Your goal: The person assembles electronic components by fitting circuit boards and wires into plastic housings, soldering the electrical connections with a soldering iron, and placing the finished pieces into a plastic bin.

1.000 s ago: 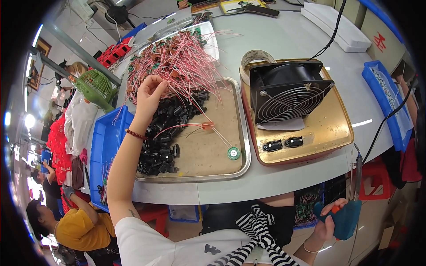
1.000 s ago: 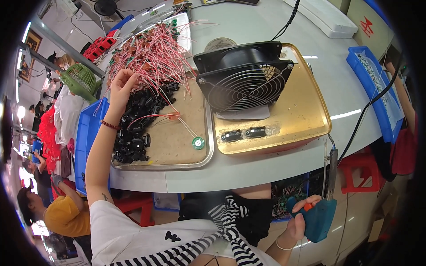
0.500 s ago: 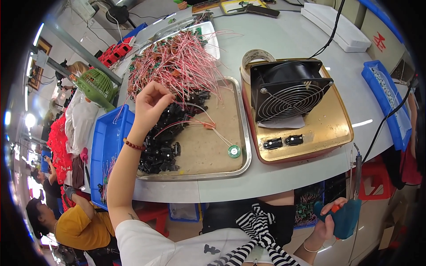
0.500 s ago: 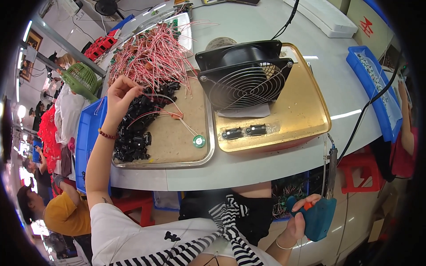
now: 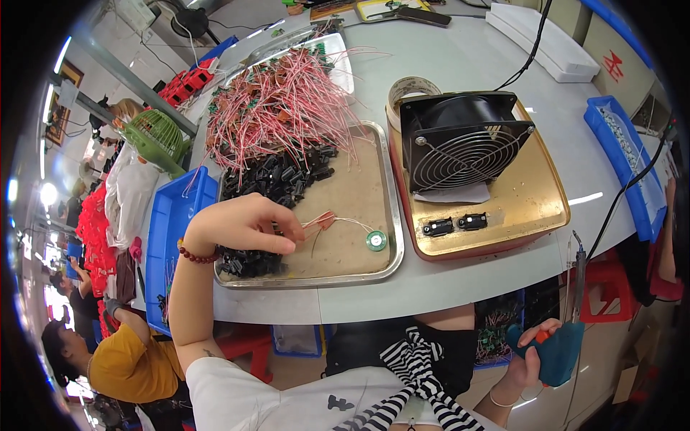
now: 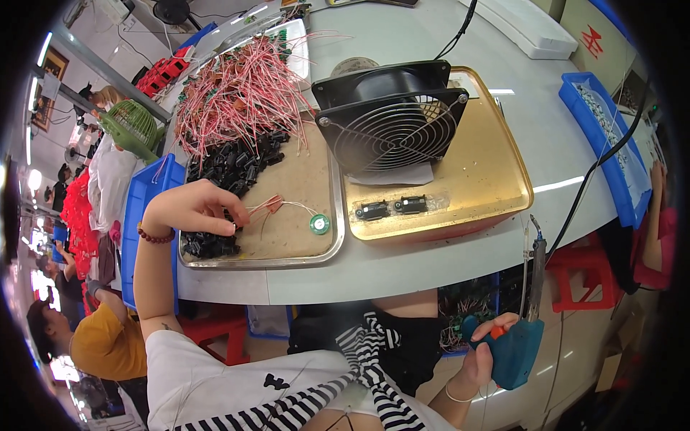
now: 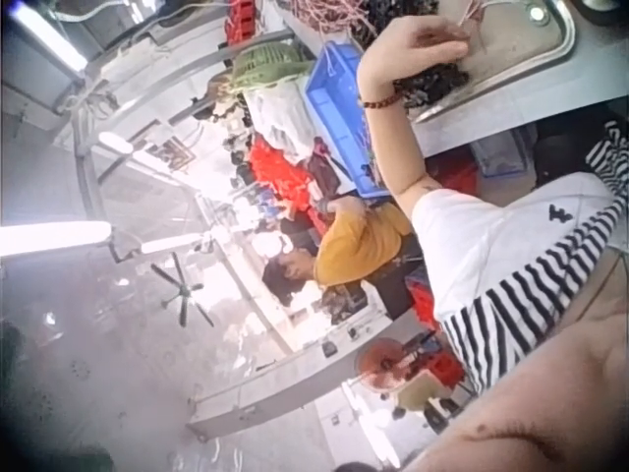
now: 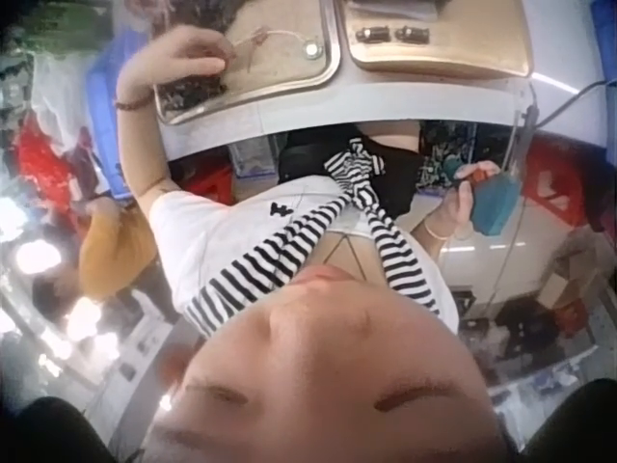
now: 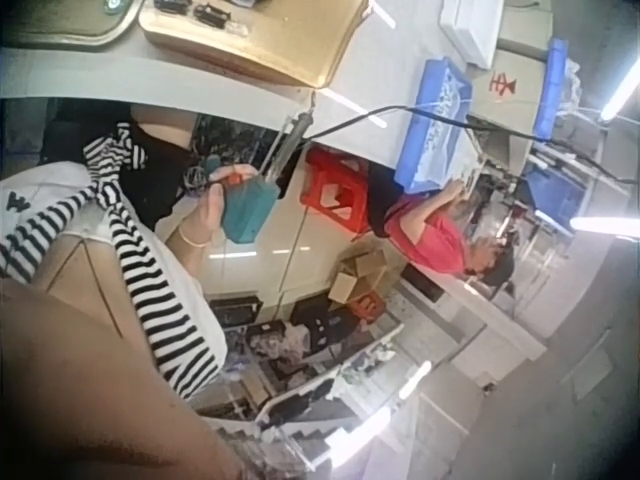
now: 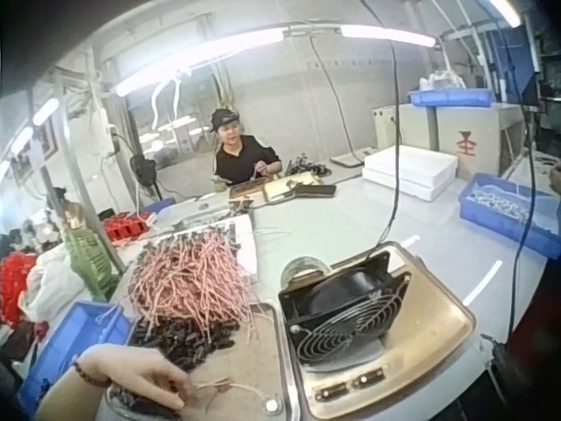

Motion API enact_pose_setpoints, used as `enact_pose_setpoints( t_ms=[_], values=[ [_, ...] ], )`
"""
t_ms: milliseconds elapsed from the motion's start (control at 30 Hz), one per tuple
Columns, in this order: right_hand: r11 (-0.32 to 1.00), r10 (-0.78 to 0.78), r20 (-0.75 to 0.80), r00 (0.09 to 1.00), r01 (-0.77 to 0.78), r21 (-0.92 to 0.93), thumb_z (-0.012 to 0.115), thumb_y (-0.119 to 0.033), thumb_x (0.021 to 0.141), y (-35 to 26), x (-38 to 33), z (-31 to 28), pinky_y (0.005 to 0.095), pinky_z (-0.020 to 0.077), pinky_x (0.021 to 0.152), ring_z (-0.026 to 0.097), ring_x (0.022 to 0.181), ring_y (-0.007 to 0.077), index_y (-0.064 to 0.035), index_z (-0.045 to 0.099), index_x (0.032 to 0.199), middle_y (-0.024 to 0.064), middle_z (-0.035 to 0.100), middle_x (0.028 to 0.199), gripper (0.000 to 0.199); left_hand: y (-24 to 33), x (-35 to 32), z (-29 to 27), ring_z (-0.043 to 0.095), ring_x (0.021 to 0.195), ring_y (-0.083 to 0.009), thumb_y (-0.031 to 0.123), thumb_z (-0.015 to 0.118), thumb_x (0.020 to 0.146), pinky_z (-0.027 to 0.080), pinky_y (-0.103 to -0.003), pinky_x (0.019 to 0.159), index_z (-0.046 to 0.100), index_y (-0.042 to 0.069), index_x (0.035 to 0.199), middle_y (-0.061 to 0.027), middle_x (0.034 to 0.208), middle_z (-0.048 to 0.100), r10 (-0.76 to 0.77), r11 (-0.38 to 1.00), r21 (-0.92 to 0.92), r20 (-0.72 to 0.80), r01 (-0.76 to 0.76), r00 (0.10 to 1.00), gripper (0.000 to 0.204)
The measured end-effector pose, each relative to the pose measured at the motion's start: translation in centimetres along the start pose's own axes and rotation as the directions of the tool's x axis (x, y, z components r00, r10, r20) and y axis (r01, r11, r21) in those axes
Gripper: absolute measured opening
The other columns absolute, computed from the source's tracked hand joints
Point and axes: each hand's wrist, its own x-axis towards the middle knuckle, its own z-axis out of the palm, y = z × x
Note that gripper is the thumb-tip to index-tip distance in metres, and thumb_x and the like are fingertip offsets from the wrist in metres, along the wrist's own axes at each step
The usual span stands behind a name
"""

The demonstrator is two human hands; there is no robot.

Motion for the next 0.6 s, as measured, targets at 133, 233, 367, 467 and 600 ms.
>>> enact_pose_setpoints(
  t_ms=[133, 233, 367, 467, 600],
  values=[
    [1.0, -0.012, 0.002, 1.0, 0.012, 0.002, 0.062, -0.009, 0.072, -0.1, 0.0, 0.0, 0.0223, 0.0418, 0.061, 0.053, 0.067, 0.0143, 0.0011, 0.04, 0.111, 0.0143, 0.048, 0.103, 0.045, 0.8, 0.7, -0.8, 0.064, 0.089, -0.0142, 0.037, 0.08, 0.07, 0.051, -0.026, 0.072, 0.06, 0.001, 0.116, -0.0074, 0.104, 0.065, 0.086, 0.996, 0.025, 0.101, -0.089, 0.991, 0.062],
    [1.0, -0.019, 0.005, 1.0, 0.019, 0.008, 0.062, -0.008, 0.072, -0.2, 0.0, 0.0, 0.0226, 0.0418, 0.061, 0.053, 0.067, 0.0146, 0.0012, 0.04, 0.111, 0.0143, 0.048, 0.103, 0.045, 0.1, 2.0, -1.5, 0.062, 0.097, -0.0154, 0.05, 0.083, 0.06, 0.048, -0.024, 0.076, 0.053, -0.001, 0.125, -0.0067, 0.113, 0.063, 0.297, 0.941, -0.283, 0.43, -0.186, 0.852, 0.088],
    [1.0, -0.006, -0.007, 1.0, 0.006, -0.002, 0.061, -0.008, 0.072, -0.1, -0.2, -0.3, 0.0231, 0.0416, 0.061, 0.053, 0.066, 0.0148, 0.0015, 0.04, 0.111, 0.0141, 0.047, 0.103, 0.045, 1.2, 4.6, 2.3, 0.058, 0.075, -0.0138, 0.024, 0.077, 0.071, 0.047, -0.027, 0.067, 0.058, 0.002, 0.102, -0.0052, 0.09, 0.061, 0.288, 0.957, -0.009, -0.072, -0.289, 0.955, 0.043],
    [1.0, -0.014, -0.017, 1.0, 0.014, -0.001, 0.061, -0.008, 0.072, -0.3, -0.2, -0.1, 0.0231, 0.0415, 0.06, 0.053, 0.066, 0.0147, 0.0017, 0.04, 0.111, 0.0139, 0.047, 0.103, 0.045, 1.6, 5.1, 3.9, 0.059, 0.079, -0.0252, 0.019, 0.075, 0.068, 0.049, -0.034, 0.072, 0.054, 0.002, 0.101, -0.0114, 0.087, 0.059, 0.319, 0.801, 0.577, -0.187, -0.159, 0.929, 0.043],
    [1.0, -0.02, -0.016, 1.0, 0.02, -0.008, 0.061, -0.008, 0.072, -0.2, -0.2, -0.4, 0.0229, 0.0415, 0.06, 0.053, 0.066, 0.0147, 0.0017, 0.04, 0.111, 0.0138, 0.047, 0.103, 0.045, -0.2, 4.4, 3.7, 0.059, 0.085, -0.0293, 0.021, 0.076, 0.067, 0.048, -0.037, 0.076, 0.052, 0.003, 0.102, -0.0121, 0.091, 0.059, 0.346, 0.8, 0.587, -0.285, -0.122, 0.894, 0.046]
  ],
)
